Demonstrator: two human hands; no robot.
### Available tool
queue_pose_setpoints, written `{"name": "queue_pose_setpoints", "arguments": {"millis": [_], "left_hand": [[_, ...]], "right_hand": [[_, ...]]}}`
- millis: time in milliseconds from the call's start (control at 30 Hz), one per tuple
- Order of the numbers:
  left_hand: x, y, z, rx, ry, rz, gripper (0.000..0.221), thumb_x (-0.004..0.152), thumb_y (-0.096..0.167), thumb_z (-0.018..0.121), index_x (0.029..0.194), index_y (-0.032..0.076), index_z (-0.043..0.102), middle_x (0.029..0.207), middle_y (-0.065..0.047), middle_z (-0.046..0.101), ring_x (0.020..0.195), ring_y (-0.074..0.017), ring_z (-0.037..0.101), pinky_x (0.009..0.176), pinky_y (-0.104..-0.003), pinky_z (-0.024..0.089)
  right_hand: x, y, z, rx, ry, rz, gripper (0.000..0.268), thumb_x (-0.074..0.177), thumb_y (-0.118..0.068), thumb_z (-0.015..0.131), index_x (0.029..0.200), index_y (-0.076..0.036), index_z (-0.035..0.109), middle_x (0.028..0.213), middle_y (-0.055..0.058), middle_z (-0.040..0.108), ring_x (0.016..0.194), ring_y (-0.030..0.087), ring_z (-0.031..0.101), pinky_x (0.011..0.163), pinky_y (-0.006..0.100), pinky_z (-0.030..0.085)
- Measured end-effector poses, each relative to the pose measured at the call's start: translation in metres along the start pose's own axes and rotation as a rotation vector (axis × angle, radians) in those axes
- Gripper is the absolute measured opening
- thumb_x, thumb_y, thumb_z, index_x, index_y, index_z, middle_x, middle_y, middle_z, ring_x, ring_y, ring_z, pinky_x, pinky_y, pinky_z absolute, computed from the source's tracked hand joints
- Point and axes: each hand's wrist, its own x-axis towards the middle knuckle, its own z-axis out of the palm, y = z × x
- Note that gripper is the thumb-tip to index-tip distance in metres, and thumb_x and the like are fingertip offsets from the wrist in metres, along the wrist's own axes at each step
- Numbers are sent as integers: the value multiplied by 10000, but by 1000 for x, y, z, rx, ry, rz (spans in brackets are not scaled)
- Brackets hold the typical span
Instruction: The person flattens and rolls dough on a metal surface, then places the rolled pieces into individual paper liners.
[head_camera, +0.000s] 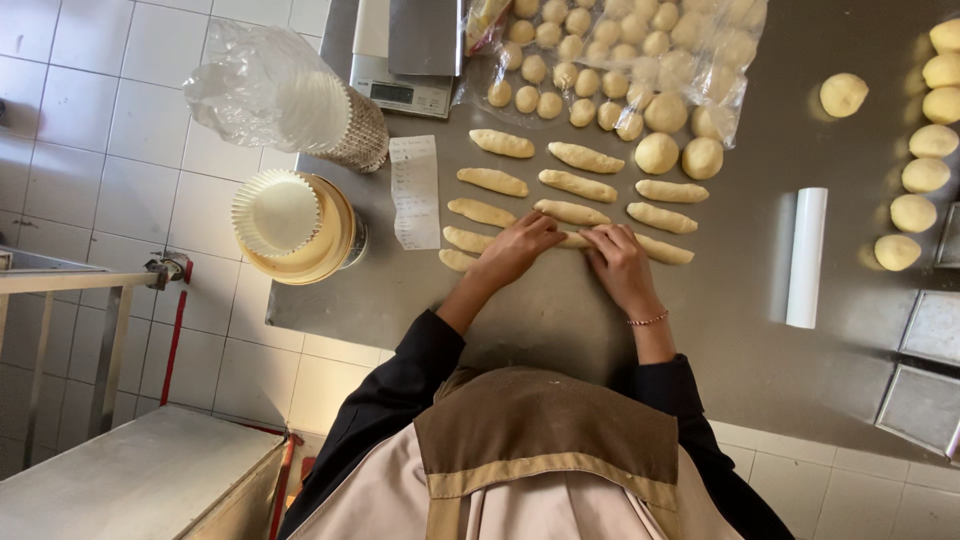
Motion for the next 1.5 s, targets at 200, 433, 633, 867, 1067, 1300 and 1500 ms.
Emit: {"name": "queue_pose_setpoints", "arguments": {"millis": [200, 433, 633, 867, 1067, 1300, 1500], "left_hand": [[-13, -9, -11, 59, 9, -37, 297, 807, -22, 656, 1078, 56, 749, 1087, -52, 679, 1064, -260, 639, 898, -367, 564], [-3, 14, -15, 1, -6, -82, 314, 813, 213, 787, 1075, 52, 724, 1155, -118, 657, 1088, -320, 612, 886, -459, 527], [57, 46, 45, -117, 27, -40, 413, 881, 160, 730, 1270, 50, 647, 1277, -97, 603, 1243, -301, 546, 1012, -450, 527], [89, 53, 100, -85, -68, 90, 303, 882, 29, 671, 1178, 94, 696, 1129, -59, 636, 1127, -271, 618, 904, -384, 567], [76, 52, 90, -6, -11, 96, 283, 871, 62, 677, 1147, 99, 729, 1131, -32, 670, 1113, -244, 625, 949, -403, 523], [105, 51, 77, -61, 114, 22, 273, 819, 164, 744, 1076, 80, 714, 1190, -91, 600, 1130, -298, 534, 958, -437, 486], [122, 19, 110, 51, 19, 71, 272, 849, 15, 658, 1117, 55, 686, 1106, -68, 592, 1117, -272, 595, 883, -387, 551]], "right_hand": [[-27, 29, 10, 78, 52, 43, 292, 908, -64, 798, 1189, -51, 720, 1068, 47, 721, 968, 173, 681, 895, 301, 600], [-40, 14, -11, -37, 94, -17, 292, 787, -278, 834, 1018, -147, 712, 1200, 57, 685, 1154, 265, 637, 988, 371, 571], [-67, 59, -62, -73, 156, 282, 449, 824, -257, 851, 1215, -79, 723, 1290, 101, 638, 1201, 301, 576, 983, 405, 542], [-83, 101, -61, 104, 137, 249, 322, 873, -81, 824, 1180, -122, 739, 1148, 46, 712, 993, 205, 684, 897, 347, 592], [-93, 105, -53, 146, 94, 275, 238, 863, -106, 831, 1044, -90, 677, 1157, 10, 686, 1062, 167, 670, 948, 366, 591], [-56, 123, -71, 146, 168, 250, 289, 901, -177, 849, 1102, -41, 692, 1320, 86, 613, 1201, 252, 600, 945, 393, 558], [-21, 126, -65, 144, 39, 125, 261, 891, -96, 829, 1139, -91, 746, 1127, 83, 740, 997, 213, 715, 855, 344, 595]]}}
